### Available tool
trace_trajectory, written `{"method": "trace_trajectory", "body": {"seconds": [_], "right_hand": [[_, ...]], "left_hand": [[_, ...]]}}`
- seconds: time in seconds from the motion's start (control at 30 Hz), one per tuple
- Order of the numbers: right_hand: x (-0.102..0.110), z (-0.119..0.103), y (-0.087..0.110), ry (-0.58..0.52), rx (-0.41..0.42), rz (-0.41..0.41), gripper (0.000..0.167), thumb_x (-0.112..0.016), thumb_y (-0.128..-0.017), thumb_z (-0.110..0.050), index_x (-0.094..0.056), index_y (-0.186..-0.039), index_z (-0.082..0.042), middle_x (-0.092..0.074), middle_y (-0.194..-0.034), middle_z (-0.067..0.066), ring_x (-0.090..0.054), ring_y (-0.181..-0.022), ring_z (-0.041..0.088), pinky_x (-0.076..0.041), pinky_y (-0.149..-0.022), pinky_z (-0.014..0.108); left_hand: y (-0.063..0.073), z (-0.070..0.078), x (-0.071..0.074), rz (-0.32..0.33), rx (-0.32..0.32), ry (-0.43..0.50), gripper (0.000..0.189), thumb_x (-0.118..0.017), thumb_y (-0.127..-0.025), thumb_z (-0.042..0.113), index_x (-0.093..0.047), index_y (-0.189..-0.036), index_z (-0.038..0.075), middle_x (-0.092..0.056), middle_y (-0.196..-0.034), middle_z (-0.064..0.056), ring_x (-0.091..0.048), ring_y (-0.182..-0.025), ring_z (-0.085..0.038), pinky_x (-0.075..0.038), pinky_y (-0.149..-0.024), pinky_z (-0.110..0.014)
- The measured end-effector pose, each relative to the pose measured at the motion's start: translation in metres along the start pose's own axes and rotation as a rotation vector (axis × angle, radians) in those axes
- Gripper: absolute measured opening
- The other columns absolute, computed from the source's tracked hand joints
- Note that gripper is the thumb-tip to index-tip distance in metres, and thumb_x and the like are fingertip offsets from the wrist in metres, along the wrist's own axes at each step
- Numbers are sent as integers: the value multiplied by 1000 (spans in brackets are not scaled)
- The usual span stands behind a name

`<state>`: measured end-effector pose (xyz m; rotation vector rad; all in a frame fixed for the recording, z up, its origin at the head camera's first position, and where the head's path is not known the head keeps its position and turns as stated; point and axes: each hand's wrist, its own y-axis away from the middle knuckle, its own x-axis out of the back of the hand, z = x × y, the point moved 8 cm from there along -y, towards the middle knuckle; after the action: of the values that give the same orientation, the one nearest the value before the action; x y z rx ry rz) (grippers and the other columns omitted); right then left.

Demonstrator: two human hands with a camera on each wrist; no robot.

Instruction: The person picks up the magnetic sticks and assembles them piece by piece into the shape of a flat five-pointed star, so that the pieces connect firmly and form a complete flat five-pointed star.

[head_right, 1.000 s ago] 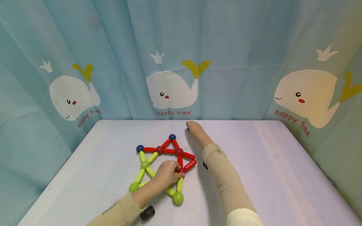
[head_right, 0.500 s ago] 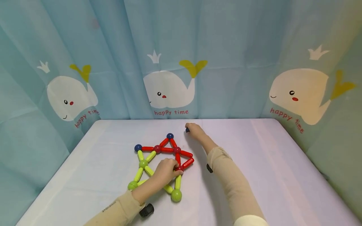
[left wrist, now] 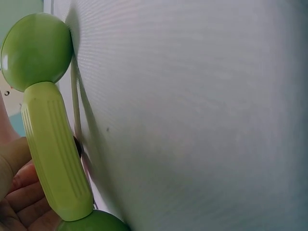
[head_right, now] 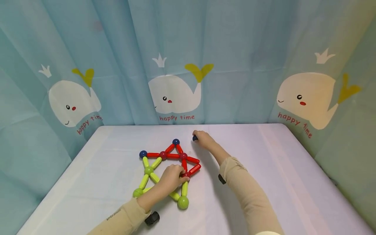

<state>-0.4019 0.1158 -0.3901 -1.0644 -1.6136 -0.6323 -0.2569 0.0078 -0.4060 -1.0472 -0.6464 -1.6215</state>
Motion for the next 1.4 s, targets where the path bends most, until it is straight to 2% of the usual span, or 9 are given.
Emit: {"method": "trace_trajectory", "body": {"seconds": [0.2, 0.33, 0.5, 0.73, 0.87, 0.97, 1.2, 1.3, 1.4], "right_hand": [[9, -3, 12, -30, 38, 65, 27, -65, -87, -5, -58, -110, 6, -58, -101, 22, -60, -96, 35, -50, -85, 47], [9, -6, 20, -95, 62, 27, 27, -66, -87, -9, -59, -107, 7, -61, -96, 19, -61, -87, 29, -51, -79, 43], [9, -8, 31, -167, 85, -25, 26, -65, -88, -9, -60, -106, 9, -64, -94, 19, -61, -84, 27, -53, -77, 39], [13, -7, 53, -263, 78, -35, 27, -61, -89, -4, -59, -111, 11, -64, -105, 25, -63, -88, 31, -54, -79, 40], [13, -6, 67, -295, 79, -89, 27, -61, -88, -2, -59, -111, 12, -64, -104, 25, -63, -87, 31, -54, -79, 39], [12, -7, 76, -318, 93, -152, 26, -61, -88, -2, -59, -109, 13, -64, -102, 25, -63, -87, 30, -54, -77, 37], [-6, -5, 87, -469, 55, -295, 29, -59, -90, -4, -58, -114, 13, -63, -108, 24, -64, -88, 24, -55, -76, 30], [-11, -5, 90, -501, 35, -316, 29, -60, -90, -4, -58, -113, 13, -63, -108, 23, -64, -88, 22, -55, -76, 30], [-11, -6, 91, -472, 40, -308, 27, -59, -90, -3, -59, -112, 12, -63, -107, 23, -63, -90, 25, -55, -77, 31]], "left_hand": [[2, 1, -2, -21, 4, 22, 23, -77, -77, 24, -63, -65, 10, -48, -55, 6, -41, -54, -8, -30, -52, -18], [4, -1, -1, -30, 7, 14, 23, -77, -77, 25, -64, -65, 11, -49, -56, 7, -40, -55, -8, -31, -54, -18], [4, -5, 5, -43, 0, 29, 16, -75, -78, 23, -69, -72, 9, -54, -60, 6, -43, -60, -9, -36, -58, -18], [4, -10, 8, -70, 15, 73, 11, -73, -81, 17, -74, -85, 6, -65, -72, 2, -49, -66, -10, -43, -64, -20], [3, -11, 8, -67, 10, 68, 16, -74, -80, 15, -74, -93, 5, -70, -81, -1, -55, -71, -10, -48, -69, -23], [2, -11, 7, -68, 2, 65, 17, -74, -80, 15, -74, -93, 5, -70, -81, -1, -56, -72, -10, -48, -69, -23], [1, -8, 6, -55, -26, 66, 17, -74, -80, 15, -75, -93, 5, -71, -81, -1, -58, -72, -10, -48, -69, -23], [0, -5, 5, -54, -32, 56, 15, -73, -80, 15, -75, -92, 5, -71, -81, -1, -57, -72, -10, -48, -68, -22], [0, -3, 4, -52, -31, 50, 14, -73, -80, 15, -75, -90, 5, -70, -80, -1, -55, -71, -9, -46, -67, -22]]}}
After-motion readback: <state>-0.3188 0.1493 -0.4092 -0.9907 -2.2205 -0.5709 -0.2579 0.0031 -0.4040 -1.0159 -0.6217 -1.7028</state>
